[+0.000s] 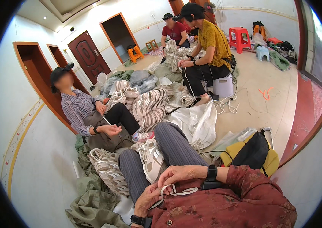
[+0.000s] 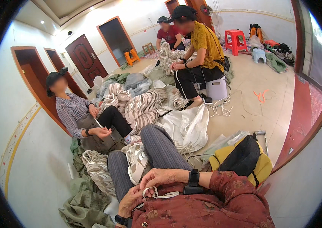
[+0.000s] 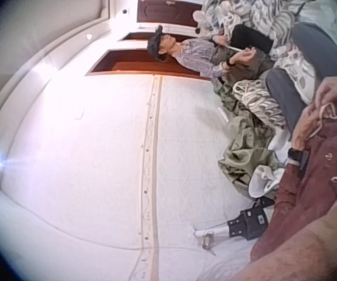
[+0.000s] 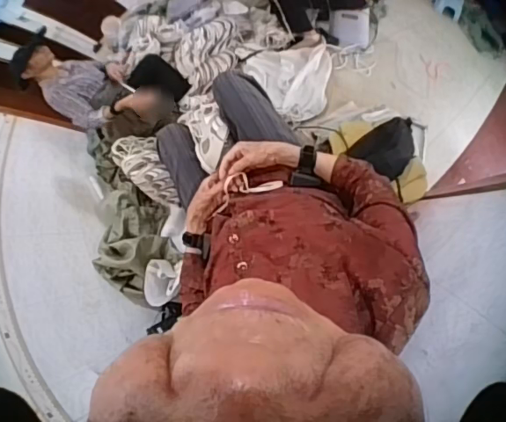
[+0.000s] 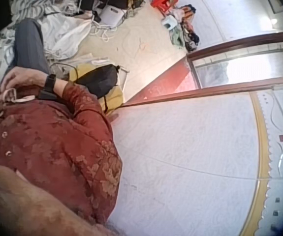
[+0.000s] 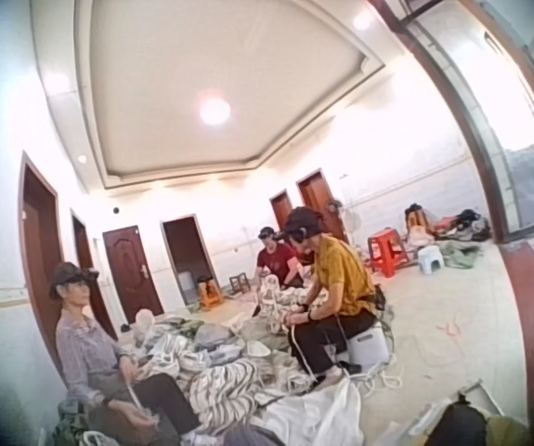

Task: Manually assembling white shoe upper components using white string or laces while sitting with others in a production area.

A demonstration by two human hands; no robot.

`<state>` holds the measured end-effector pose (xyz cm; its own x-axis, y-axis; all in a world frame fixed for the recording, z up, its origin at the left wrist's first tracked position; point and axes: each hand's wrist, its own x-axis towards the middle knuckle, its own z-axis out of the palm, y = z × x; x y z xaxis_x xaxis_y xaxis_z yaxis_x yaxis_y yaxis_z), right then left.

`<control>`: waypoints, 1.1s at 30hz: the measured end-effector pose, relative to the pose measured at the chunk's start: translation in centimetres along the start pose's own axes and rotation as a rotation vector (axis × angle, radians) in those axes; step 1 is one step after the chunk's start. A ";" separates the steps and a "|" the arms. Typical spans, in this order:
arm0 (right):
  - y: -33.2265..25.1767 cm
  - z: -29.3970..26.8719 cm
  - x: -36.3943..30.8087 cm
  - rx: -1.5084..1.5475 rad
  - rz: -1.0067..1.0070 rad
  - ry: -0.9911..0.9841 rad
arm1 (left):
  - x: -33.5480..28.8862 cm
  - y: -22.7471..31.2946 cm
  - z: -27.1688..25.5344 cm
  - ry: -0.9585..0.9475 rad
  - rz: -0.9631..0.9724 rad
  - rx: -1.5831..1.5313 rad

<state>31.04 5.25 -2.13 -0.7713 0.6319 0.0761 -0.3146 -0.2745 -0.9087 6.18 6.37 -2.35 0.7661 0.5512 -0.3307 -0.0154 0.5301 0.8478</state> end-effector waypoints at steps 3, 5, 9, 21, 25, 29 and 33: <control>0.1 0.1 0.0 0.027 0.000 0.000 | 0.0 -0.1 -0.2 0.002 -0.001 0.006; 0.1 0.2 -0.1 0.057 0.002 -0.003 | 0.0 0.0 -0.1 0.005 -0.007 0.011; -1.2 1.1 -0.6 0.057 0.027 0.024 | -0.1 0.4 0.3 0.018 -0.014 0.023; -1.5 1.5 -0.8 0.104 0.044 0.039 | -0.1 0.4 0.3 0.019 -0.013 0.008; -1.0 1.0 -0.6 0.070 0.038 0.027 | -0.1 0.4 0.3 0.013 -0.018 0.006; -1.4 1.2 -0.6 0.076 0.037 0.021 | 0.0 0.2 -0.1 0.018 -0.023 0.002; -1.3 1.2 -0.7 0.106 0.039 0.018 | 0.0 0.0 -0.5 -0.005 -0.040 0.002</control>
<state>31.28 4.28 -0.52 -0.7743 0.6320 0.0337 -0.3425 -0.3736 -0.8620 5.89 6.73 -2.53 0.7690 0.5266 -0.3623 0.0162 0.5506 0.8346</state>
